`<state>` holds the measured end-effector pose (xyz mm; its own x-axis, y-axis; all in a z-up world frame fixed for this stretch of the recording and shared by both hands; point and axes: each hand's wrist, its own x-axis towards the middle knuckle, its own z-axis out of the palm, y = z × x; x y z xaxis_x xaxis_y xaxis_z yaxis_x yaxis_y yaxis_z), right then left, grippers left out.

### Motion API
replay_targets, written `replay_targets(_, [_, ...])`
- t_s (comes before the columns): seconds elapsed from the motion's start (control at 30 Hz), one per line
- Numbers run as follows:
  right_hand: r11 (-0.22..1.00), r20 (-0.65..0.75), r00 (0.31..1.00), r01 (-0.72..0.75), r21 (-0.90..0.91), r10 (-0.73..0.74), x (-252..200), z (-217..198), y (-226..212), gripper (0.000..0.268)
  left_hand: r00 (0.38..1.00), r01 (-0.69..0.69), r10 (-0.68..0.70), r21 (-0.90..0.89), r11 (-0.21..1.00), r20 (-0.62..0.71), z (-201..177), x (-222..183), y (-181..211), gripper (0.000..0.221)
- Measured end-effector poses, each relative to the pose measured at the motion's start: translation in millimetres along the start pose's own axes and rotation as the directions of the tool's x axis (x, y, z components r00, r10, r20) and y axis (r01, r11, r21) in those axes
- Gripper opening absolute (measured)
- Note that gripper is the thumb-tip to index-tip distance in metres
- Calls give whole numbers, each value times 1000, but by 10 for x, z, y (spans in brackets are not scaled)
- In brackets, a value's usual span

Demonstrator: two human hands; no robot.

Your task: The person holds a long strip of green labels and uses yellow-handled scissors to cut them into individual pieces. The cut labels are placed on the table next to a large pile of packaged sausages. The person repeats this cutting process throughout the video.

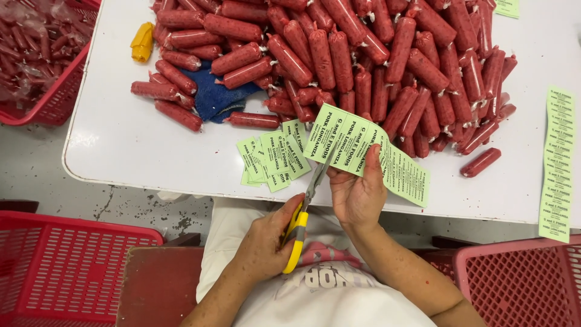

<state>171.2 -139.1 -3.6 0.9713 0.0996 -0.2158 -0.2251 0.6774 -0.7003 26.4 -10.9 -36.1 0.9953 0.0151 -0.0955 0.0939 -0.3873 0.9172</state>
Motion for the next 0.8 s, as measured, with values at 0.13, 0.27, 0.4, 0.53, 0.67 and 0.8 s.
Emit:
replay_targets(0.13, [1000, 102, 995, -13, -21, 15, 10, -3, 30, 60, 998, 51, -51, 1, 999, -22, 2, -6, 61, 64])
replay_targets(0.27, [998, 19, 998, -54, -31, 55, 9, -55, 81, 48, 995, 97, -98, -80, 992, -6, -12, -10, 98, 66])
replay_targets(0.4, [995, 33, 996, -81, -49, 83, -18, -74, 115, 49, 998, 31, -39, -159, 987, -43, -15, -30, 119, 67])
replay_targets(0.53, [991, 16, 992, -121, -47, 122, -1, -136, 164, 45, 990, 124, -133, -187, 975, -36, 45, -54, 88, 63])
replay_targets(0.67, [988, 100, 985, -132, -81, 140, -44, -93, 184, 55, 985, 146, -165, -291, 946, -41, 46, -62, 77, 67])
replay_targets(0.8, [981, 76, 981, -173, -92, 180, -70, -135, 253, 49, 985, 139, -163, -305, 942, -53, 19, -45, 108, 67])
